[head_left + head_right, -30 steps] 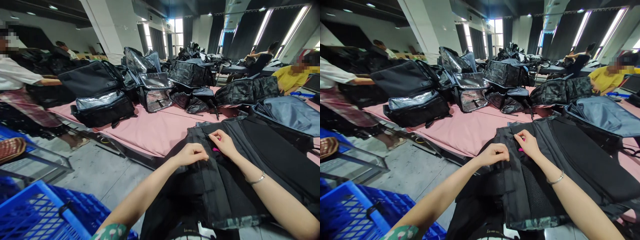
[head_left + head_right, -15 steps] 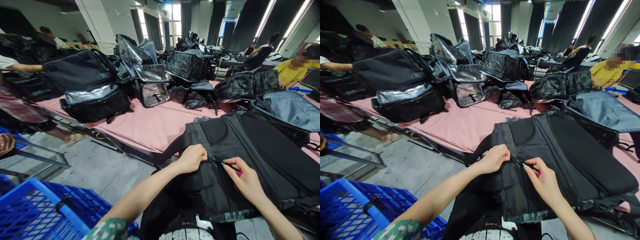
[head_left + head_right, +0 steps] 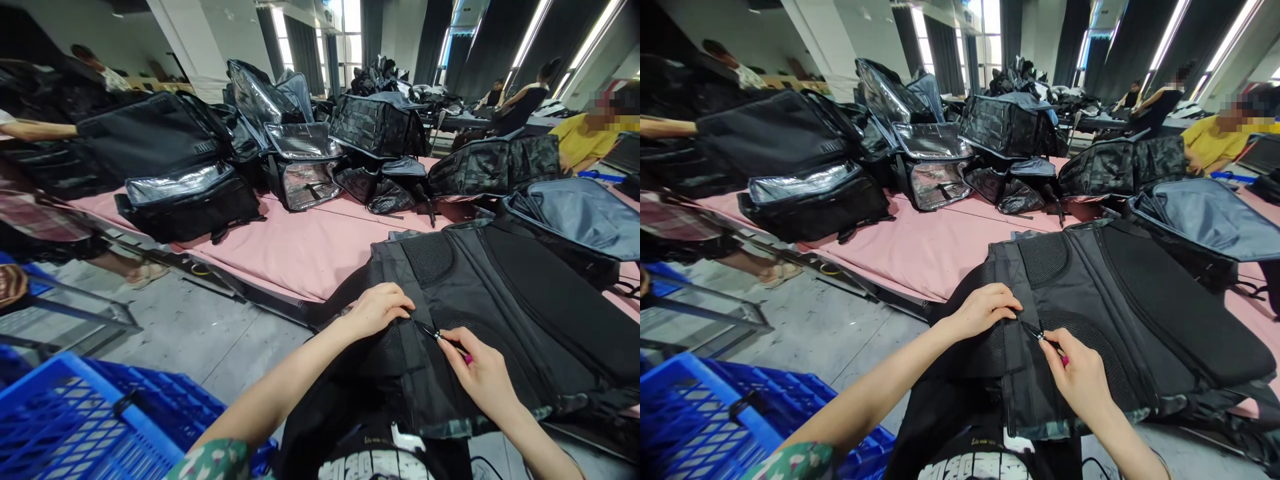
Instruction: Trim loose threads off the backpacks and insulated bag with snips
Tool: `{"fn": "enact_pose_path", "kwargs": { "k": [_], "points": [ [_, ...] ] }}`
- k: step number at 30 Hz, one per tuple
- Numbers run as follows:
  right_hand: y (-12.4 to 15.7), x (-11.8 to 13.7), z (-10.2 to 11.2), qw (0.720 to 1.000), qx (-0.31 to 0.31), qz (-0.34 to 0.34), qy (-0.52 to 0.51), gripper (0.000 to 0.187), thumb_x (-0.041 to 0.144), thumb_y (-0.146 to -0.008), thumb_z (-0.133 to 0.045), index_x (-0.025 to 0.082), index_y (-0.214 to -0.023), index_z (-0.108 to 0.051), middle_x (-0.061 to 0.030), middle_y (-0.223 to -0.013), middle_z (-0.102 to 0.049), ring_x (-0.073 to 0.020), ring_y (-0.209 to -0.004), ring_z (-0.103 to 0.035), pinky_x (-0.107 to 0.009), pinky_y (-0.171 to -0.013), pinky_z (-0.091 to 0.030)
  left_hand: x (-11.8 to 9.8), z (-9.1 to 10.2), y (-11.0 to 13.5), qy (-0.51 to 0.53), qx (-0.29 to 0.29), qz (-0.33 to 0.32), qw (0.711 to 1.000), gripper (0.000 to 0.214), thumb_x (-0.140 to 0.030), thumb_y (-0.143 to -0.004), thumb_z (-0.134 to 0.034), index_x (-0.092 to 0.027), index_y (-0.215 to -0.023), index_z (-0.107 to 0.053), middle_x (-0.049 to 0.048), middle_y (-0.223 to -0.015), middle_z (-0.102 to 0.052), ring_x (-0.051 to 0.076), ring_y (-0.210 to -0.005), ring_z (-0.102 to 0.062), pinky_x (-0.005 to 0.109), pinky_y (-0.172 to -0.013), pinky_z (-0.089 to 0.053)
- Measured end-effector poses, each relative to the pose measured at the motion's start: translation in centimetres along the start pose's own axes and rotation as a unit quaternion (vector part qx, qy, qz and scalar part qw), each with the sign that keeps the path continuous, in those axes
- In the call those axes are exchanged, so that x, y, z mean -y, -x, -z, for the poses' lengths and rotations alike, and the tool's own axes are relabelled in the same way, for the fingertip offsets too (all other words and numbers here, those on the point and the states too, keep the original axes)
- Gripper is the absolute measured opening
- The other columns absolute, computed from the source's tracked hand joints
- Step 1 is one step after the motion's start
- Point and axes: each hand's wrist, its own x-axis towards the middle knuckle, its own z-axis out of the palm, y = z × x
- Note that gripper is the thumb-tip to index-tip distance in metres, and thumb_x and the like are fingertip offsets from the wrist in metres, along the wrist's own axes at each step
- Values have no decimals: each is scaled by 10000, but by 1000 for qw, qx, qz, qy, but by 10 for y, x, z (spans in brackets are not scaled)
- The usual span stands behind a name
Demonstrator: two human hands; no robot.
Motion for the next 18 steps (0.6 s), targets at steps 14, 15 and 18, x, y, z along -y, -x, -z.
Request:
{"fn": "enact_pose_path", "kwargs": {
  "k": [14,15,18],
  "points": [
    [2,-4,-7,997,46,-60,-22,207,367,-915,-454,198,-940,-571,-18,-872,-669,-117,-686,-649,-205,-641,-540,-24,-5,-8,-159,78,34,984,126,-229,-885,-445,-181,-849,-555,17,-873,-564,145,-802,-533,283,-696,-369],
    [1,-3,-7,997,48,-58,-20,210,368,-914,-453,197,-936,-574,-23,-872,-670,-123,-691,-649,-211,-640,-538,-24,-5,-8,-160,81,31,983,120,-222,-881,-448,-179,-846,-553,20,-872,-562,147,-804,-530,285,-699,-364],
    [-2,-2,-4,997,48,-47,-29,219,366,-914,-453,194,-896,-586,-33,-845,-669,-132,-696,-645,-213,-629,-526,-24,-6,-8,-142,84,23,986,108,-197,-868,-452,-175,-826,-549,21,-855,-559,150,-796,-524,288,-702,-357]
  ]
}}
